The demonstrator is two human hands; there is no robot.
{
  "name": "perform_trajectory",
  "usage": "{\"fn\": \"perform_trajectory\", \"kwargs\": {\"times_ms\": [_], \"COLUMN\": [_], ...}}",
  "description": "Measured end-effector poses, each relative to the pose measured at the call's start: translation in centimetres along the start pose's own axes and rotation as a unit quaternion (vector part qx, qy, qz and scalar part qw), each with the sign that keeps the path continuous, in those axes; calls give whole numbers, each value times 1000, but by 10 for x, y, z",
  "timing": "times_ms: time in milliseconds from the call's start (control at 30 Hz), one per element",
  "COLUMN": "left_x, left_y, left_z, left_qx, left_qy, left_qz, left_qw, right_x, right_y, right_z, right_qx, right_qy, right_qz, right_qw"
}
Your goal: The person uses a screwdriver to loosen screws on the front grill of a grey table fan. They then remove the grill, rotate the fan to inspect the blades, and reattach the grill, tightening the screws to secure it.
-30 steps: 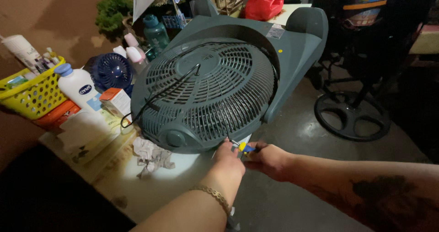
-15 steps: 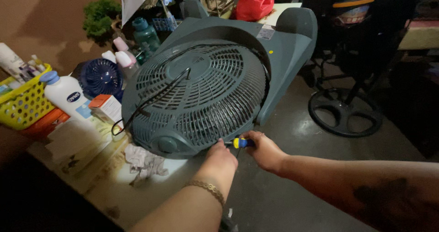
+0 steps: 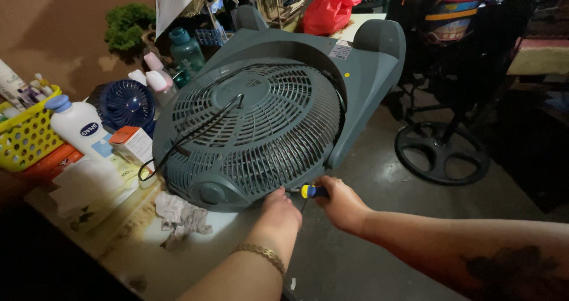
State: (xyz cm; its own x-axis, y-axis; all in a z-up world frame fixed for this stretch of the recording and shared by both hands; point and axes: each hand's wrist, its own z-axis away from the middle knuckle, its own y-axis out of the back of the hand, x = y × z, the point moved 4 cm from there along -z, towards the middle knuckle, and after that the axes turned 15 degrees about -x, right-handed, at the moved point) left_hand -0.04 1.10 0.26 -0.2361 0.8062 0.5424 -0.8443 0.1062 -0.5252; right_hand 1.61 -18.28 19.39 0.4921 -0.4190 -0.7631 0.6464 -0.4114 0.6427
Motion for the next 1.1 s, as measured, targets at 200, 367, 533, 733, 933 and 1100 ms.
{"fn": "perform_trajectory", "kwargs": {"times_ms": [200,367,533,733,933,1100], "left_x": [10,21,30,40,126,211], "left_y": [-11,-17,0,24,14,29], "left_z": [21,66,94,115,184,180], "left_qx": [-29,-77,-128,-215,-291,-321], "left_qy": [23,56,65,38,-25,-107], "left_qz": [-10,-34,-58,-77,-112,-82], "left_qw": [999,995,988,973,950,937], "right_x": [-11,-13,23,41,-35,-110], "right_y": [2,5,-8,-11,16,-9], "right_z": [6,6,-2,0,23,3], "right_qx": [-18,-24,-40,-85,-56,-99], "right_qy": [-51,-58,-42,-67,-63,4], "right_qz": [-20,-33,-157,-392,-474,-564], "right_qw": [998,997,986,913,877,820]}}
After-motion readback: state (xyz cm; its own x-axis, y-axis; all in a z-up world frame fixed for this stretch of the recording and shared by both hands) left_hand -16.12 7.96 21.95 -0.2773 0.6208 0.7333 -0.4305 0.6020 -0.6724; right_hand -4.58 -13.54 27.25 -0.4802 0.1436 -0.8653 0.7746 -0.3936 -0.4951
